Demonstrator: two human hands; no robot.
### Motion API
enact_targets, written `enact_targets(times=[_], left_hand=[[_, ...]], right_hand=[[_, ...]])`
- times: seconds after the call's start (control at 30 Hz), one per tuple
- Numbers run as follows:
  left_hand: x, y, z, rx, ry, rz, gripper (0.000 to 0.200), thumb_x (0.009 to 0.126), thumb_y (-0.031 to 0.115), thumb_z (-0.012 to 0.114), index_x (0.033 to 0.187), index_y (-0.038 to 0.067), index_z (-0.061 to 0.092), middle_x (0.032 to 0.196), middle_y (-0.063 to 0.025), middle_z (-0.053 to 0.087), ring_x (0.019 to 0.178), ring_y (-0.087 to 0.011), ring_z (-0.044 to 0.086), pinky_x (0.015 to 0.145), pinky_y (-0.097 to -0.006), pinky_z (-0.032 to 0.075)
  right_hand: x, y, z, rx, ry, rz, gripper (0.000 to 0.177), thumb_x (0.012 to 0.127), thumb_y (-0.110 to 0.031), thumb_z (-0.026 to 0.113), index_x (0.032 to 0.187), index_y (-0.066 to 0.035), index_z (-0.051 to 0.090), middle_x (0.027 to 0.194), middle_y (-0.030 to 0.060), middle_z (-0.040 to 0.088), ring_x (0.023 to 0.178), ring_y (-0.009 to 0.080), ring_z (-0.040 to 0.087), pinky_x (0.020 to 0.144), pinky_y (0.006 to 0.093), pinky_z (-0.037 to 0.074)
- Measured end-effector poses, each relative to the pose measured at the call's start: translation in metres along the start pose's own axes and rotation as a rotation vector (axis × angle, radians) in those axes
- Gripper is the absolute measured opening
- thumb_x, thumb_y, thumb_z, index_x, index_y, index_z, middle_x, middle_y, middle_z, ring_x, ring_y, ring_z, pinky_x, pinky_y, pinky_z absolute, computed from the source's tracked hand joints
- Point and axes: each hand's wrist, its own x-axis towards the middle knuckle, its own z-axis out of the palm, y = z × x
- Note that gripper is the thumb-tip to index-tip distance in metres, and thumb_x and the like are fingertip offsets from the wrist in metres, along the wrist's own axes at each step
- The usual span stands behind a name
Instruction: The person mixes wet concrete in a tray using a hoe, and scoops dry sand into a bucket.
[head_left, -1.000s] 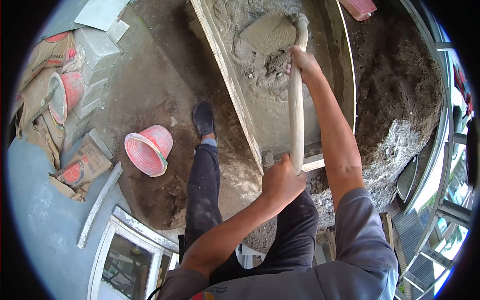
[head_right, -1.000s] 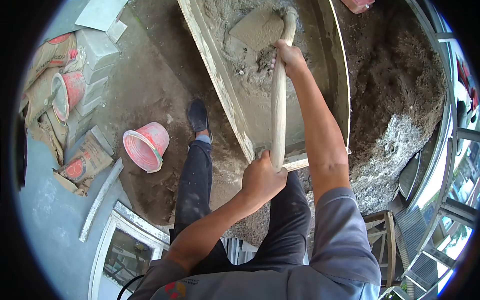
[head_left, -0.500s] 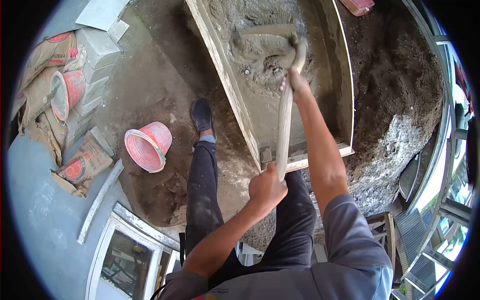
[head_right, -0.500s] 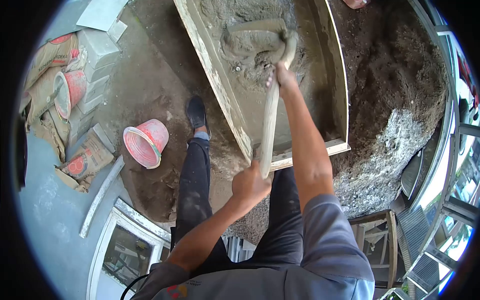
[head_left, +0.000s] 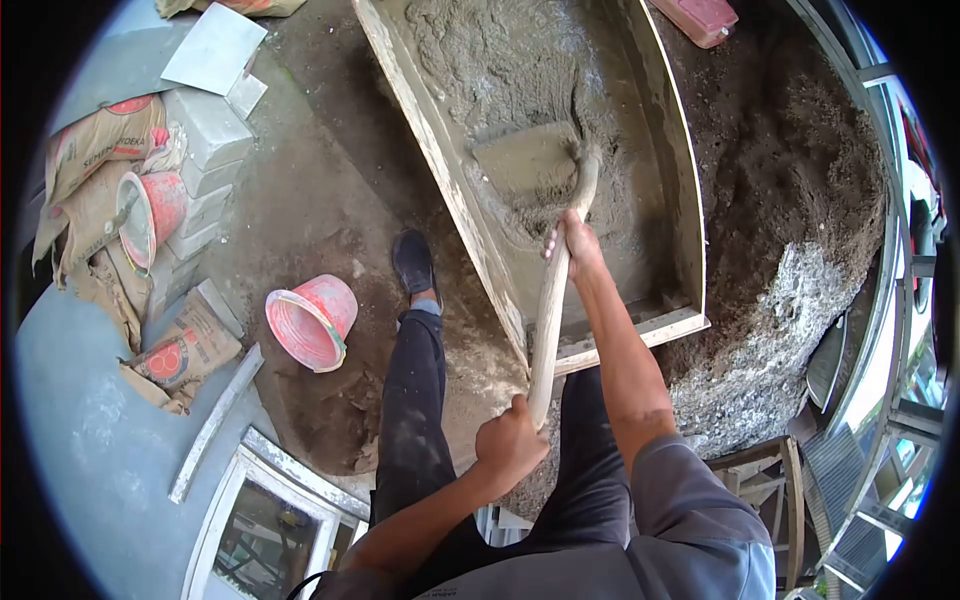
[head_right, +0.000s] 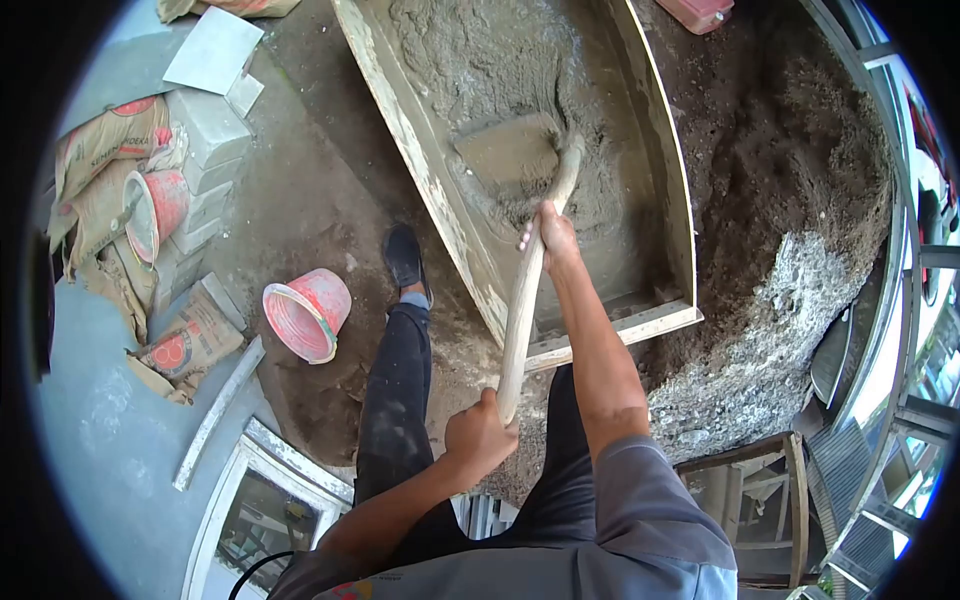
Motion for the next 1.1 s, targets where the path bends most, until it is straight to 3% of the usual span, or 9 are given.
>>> enact_targets(times=[0.23,0.4,0.57,0.67,0.7,0.8,0.93,1.0,1.1], left_hand=[[0.101,0.03,-0.068,-0.057,0.305,0.141,0.04,0.082,0.018,0.072,0.11,-0.006,0.055,0.084,-0.0278,0.072,0.076,-0.0432,0.074,0.068,-0.0502,0.06],[0.142,0.082,-0.092,-0.068,0.354,0.221,0.042,0.083,0.016,0.074,0.11,-0.01,0.055,0.081,-0.0281,0.071,0.074,-0.0409,0.074,0.067,-0.0481,0.061],[0.126,0.074,-0.028,-0.119,0.197,0.199,0.041,0.082,0.017,0.073,0.108,-0.009,0.054,0.077,-0.0286,0.07,0.072,-0.0425,0.074,0.068,-0.0479,0.061],[0.087,0.049,0.017,-0.075,0.13,0.167,0.039,0.082,0.017,0.073,0.106,-0.006,0.054,0.076,-0.0265,0.071,0.07,-0.0424,0.073,0.066,-0.0496,0.06],[0.07,0.041,0.03,-0.027,0.099,0.155,0.034,0.082,0.019,0.074,0.1,0.0,0.052,0.074,-0.0218,0.07,0.07,-0.0394,0.074,0.063,-0.0479,0.06],[0.024,0.016,0.072,-0.023,0.059,0.108,0.037,0.081,0.022,0.076,0.103,0.002,0.052,0.073,-0.0192,0.07,0.068,-0.0378,0.073,0.062,-0.0481,0.06],[0.012,-0.014,0.076,-0.005,0.127,0.177,0.046,0.077,0.021,0.077,0.109,-0.002,0.053,0.079,-0.0226,0.07,0.068,-0.0403,0.072,0.061,-0.0491,0.059],[0.047,-0.01,0.039,-0.005,0.227,0.206,0.046,0.077,0.02,0.077,0.109,-0.002,0.054,0.082,-0.0219,0.07,0.07,-0.0398,0.072,0.061,-0.0491,0.059],[0.12,0.031,-0.054,-0.008,0.341,0.212,0.045,0.08,0.015,0.076,0.112,-0.008,0.055,0.077,-0.0253,0.07,0.073,-0.0376,0.075,0.059,-0.0461,0.06]], right_hand=[[0.066,-0.139,0.102,-0.134,-0.156,-0.289,0.024,0.094,-0.021,0.061,0.1,0.0,0.05,0.071,0.0096,0.055,0.052,0.0208,0.056,0.048,0.04,0.057],[0.099,-0.208,0.123,-0.219,-0.164,-0.351,0.03,0.098,-0.023,0.06,0.113,0.002,0.055,0.079,0.0121,0.057,0.064,0.022,0.062,0.056,0.0406,0.061],[0.096,-0.152,0.045,-0.263,0.002,-0.246,0.032,0.1,-0.026,0.059,0.115,0.001,0.056,0.077,0.0111,0.059,0.058,0.0223,0.061,0.052,0.0412,0.059],[0.061,-0.092,-0.022,-0.159,0.016,-0.114,0.031,0.101,-0.036,0.058,0.101,-0.005,0.053,0.066,0.0052,0.053,0.049,0.0192,0.054,0.047,0.0366,0.053],[0.053,-0.071,-0.041,-0.106,0.026,-0.103,0.03,0.101,-0.036,0.057,0.097,-0.007,0.052,0.063,0.0049,0.051,0.049,0.0195,0.053,0.047,0.0366,0.051],[-0.008,-0.03,-0.065,-0.162,0.143,-0.124,0.025,0.096,-0.026,0.056,0.099,-0.001,0.053,0.067,0.0081,0.052,0.05,0.0211,0.054,0.045,0.0392,0.052],[-0.042,-0.036,-0.029,-0.119,0.077,-0.174,0.024,0.097,-0.026,0.058,0.098,-0.003,0.053,0.066,0.0064,0.051,0.049,0.0196,0.054,0.045,0.0379,0.052],[-0.019,-0.073,0.009,-0.078,-0.046,-0.251,0.027,0.1,-0.031,0.061,0.098,-0.005,0.054,0.065,0.0044,0.052,0.049,0.0173,0.054,0.046,0.0353,0.052],[0.044,-0.153,0.093,-0.04,-0.273,-0.406,0.025,0.098,-0.023,0.065,0.104,-0.001,0.054,0.07,0.0062,0.054,0.056,0.0182,0.057,0.05,0.0357,0.055]])
